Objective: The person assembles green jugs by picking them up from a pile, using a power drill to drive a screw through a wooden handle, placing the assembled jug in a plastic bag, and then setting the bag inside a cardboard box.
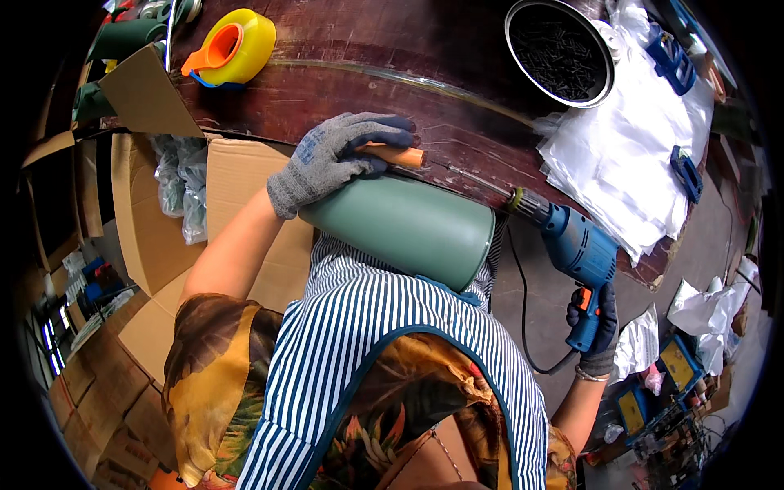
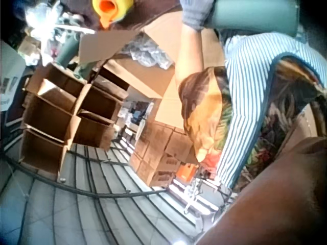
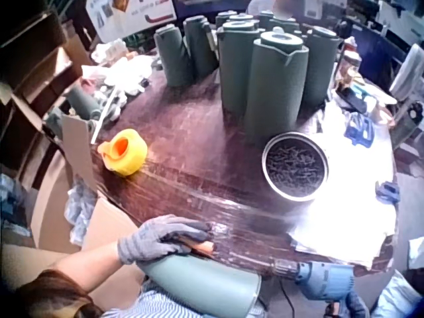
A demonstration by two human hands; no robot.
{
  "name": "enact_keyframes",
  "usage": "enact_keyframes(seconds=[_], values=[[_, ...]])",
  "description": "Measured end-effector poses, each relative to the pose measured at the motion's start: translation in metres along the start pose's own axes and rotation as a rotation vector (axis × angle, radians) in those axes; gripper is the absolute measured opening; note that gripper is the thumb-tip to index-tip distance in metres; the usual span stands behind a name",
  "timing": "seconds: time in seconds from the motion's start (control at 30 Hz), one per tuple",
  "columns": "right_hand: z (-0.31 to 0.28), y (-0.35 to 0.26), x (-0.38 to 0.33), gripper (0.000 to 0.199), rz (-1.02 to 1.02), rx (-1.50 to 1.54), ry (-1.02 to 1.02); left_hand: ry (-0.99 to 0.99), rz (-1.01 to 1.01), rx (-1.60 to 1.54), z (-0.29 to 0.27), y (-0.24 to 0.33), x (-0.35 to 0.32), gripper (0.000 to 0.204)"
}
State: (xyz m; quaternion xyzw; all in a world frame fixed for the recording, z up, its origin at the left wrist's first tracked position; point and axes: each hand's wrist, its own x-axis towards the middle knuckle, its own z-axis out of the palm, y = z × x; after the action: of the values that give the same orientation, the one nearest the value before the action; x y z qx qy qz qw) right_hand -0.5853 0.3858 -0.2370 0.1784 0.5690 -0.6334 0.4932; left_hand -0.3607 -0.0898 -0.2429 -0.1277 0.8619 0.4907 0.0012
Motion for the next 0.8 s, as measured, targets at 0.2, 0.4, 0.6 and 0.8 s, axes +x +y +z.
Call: enact_keyframes(seconds=[0.2,0.4,0.6,0.8], values=[[0.017,-0.017,0.005,0.049,0.04,-0.089,0.023,-0.046,-0.126,-0.206,-0.004,0.002,0.005,0.038],[0.041,-0.028,0.014,0.048,0.058,-0.137,0.071,-0.06,-0.095,-0.074,-0.007,-0.001,0.006,0.038],[0.049,-0.033,0.012,0.045,0.019,-0.17,0.031,-0.056,-0.094,-0.057,-0.009,0.001,0.007,0.035],[0.065,-0.019,0.029,0.052,0.008,-0.149,-0.034,-0.031,-0.087,-0.074,-0.009,-0.001,0.004,0.035]])
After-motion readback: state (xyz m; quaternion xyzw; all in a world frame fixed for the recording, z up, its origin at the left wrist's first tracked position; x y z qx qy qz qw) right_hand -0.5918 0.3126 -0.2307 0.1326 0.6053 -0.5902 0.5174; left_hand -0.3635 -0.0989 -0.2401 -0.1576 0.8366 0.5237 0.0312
